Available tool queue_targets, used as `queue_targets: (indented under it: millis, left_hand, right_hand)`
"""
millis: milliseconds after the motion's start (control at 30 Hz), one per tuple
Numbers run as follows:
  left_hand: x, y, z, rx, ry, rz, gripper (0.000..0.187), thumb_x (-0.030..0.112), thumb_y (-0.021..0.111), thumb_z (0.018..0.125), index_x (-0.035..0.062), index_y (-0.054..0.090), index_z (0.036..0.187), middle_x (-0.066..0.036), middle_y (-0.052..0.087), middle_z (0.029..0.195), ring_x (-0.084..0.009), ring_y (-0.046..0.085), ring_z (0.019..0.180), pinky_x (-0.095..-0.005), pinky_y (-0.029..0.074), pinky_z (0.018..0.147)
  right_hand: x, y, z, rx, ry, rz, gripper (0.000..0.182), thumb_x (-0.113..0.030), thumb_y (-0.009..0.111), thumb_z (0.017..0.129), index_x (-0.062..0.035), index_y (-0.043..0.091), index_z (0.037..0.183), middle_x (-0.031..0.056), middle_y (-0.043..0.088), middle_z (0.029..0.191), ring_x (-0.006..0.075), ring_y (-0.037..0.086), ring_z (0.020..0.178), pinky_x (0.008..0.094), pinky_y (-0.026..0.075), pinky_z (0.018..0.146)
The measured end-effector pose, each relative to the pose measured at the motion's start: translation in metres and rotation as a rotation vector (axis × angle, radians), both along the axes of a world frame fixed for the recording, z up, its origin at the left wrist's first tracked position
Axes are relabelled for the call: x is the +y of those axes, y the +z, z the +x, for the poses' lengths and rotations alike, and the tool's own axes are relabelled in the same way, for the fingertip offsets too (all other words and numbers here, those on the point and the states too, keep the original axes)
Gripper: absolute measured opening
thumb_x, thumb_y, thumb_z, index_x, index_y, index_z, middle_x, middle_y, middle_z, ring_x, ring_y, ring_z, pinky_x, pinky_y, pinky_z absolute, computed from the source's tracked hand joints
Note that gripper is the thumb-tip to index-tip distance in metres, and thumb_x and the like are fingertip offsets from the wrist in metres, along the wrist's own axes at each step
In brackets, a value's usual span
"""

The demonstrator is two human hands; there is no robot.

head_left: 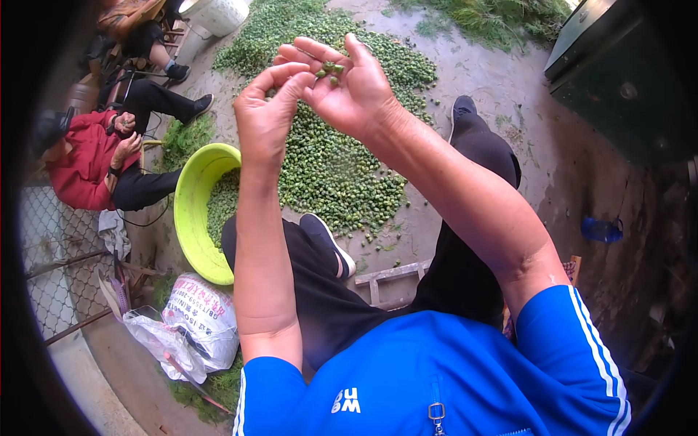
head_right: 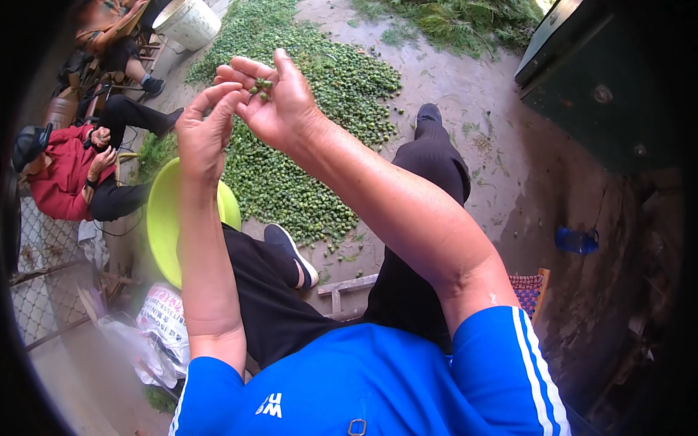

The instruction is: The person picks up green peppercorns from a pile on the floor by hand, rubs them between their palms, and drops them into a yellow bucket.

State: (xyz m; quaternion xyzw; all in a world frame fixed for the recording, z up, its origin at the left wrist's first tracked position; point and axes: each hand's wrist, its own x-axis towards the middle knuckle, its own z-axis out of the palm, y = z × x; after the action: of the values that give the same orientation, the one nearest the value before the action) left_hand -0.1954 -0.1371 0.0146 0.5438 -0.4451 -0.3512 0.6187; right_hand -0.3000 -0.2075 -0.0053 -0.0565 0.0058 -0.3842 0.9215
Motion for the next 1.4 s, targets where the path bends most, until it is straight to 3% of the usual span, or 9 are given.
queue_targets:
  millis: [233,333,467,633,767,1133,1233,1300,1400]
  left_hand:
    - [-0.002,-0.002,-0.017,-0.579,0.187,-0.137,0.012,0.001,0.07,0.079,0.0016,0.069,0.09,-0.001,0.066,0.086,-0.0065,0.058,0.078,-0.0209,0.047,0.069]
    - [0.002,0.007,-0.001,0.254,-0.1,-0.05,0.013,0.007,0.063,0.087,0.0003,0.06,0.098,-0.005,0.064,0.083,-0.0039,0.05,0.062,-0.015,0.037,0.049]
    - [0.006,0.017,0.002,0.556,-0.187,-0.001,0.013,0.01,0.062,0.088,0.0032,0.058,0.098,-0.002,0.064,0.086,-0.0028,0.046,0.055,-0.0133,0.032,0.043]
    - [0.001,-0.002,-0.017,-0.031,-0.101,0.008,0.024,0.006,0.066,0.085,0.0042,0.061,0.108,-0.001,0.061,0.093,0.0004,0.05,0.064,-0.0113,0.033,0.046]
    - [-0.006,-0.015,-0.016,-0.489,0.029,-0.052,0.028,0.006,0.072,0.081,0.0027,0.062,0.107,0.0,0.06,0.092,-0.0044,0.054,0.081,-0.016,0.044,0.07]
    - [-0.007,-0.019,-0.012,-0.455,-0.016,-0.08,0.021,0.006,0.071,0.081,0.005,0.063,0.1,0.001,0.057,0.093,-0.0056,0.051,0.087,-0.019,0.043,0.075]
    - [-0.004,-0.015,-0.012,-0.392,-0.027,-0.13,0.022,0.004,0.067,0.084,0.0041,0.06,0.105,0.0,0.057,0.094,-0.0039,0.05,0.078,-0.0167,0.043,0.065]
    - [0.0,-0.008,-0.006,0.374,-0.221,0.003,0.022,0.002,0.062,0.086,0.002,0.056,0.107,-0.003,0.057,0.092,-0.0022,0.045,0.066,-0.0143,0.038,0.051]
    - [-0.002,0.0,0.003,0.673,-0.284,-0.014,0.023,0.0,0.056,0.088,-0.0001,0.052,0.11,-0.006,0.055,0.089,-0.002,0.041,0.058,-0.0134,0.029,0.04]
  right_hand:
    - [0.001,-0.002,0.001,0.005,0.014,-0.059,0.066,-0.046,0.016,0.1,0.0081,0.037,0.131,0.0272,0.045,0.13,0.0346,0.043,0.123,0.0445,0.033,0.11]
    - [0.002,0.003,-0.003,0.04,0.003,0.025,0.065,-0.045,0.017,0.1,0.0084,0.039,0.13,0.0266,0.046,0.129,0.0341,0.045,0.121,0.0433,0.035,0.108]
    - [0.002,0.005,-0.004,0.118,-0.015,-0.029,0.065,-0.045,0.018,0.1,0.0092,0.046,0.123,0.0263,0.049,0.126,0.0326,0.049,0.116,0.0415,0.038,0.105]
    - [0.002,-0.005,0.004,0.13,-0.04,-0.077,0.064,-0.044,0.017,0.101,0.0081,0.049,0.122,0.025,0.053,0.121,0.0286,0.052,0.108,0.0406,0.039,0.103]
    - [0.003,-0.008,0.007,0.2,-0.078,-0.143,0.065,-0.045,0.016,0.1,0.0072,0.048,0.123,0.0233,0.054,0.121,0.0272,0.053,0.106,0.0404,0.039,0.102]
    - [0.003,-0.005,0.006,0.196,-0.09,-0.206,0.068,-0.048,0.013,0.099,0.007,0.037,0.131,0.0243,0.049,0.128,0.0299,0.05,0.114,0.0427,0.035,0.105]
    - [-0.001,-0.004,0.004,0.14,-0.093,-0.187,0.07,-0.05,0.013,0.099,0.0069,0.036,0.132,0.0237,0.049,0.128,0.0305,0.048,0.117,0.0432,0.035,0.105]
    - [-0.003,-0.004,0.001,0.078,-0.076,-0.123,0.071,-0.052,0.014,0.099,0.0063,0.038,0.131,0.023,0.05,0.128,0.0311,0.05,0.114,0.0428,0.038,0.102]
    - [-0.004,-0.004,-0.002,0.046,-0.033,-0.021,0.071,-0.057,0.019,0.097,0.0043,0.043,0.124,0.0204,0.054,0.118,0.0278,0.054,0.1,0.0387,0.046,0.09]
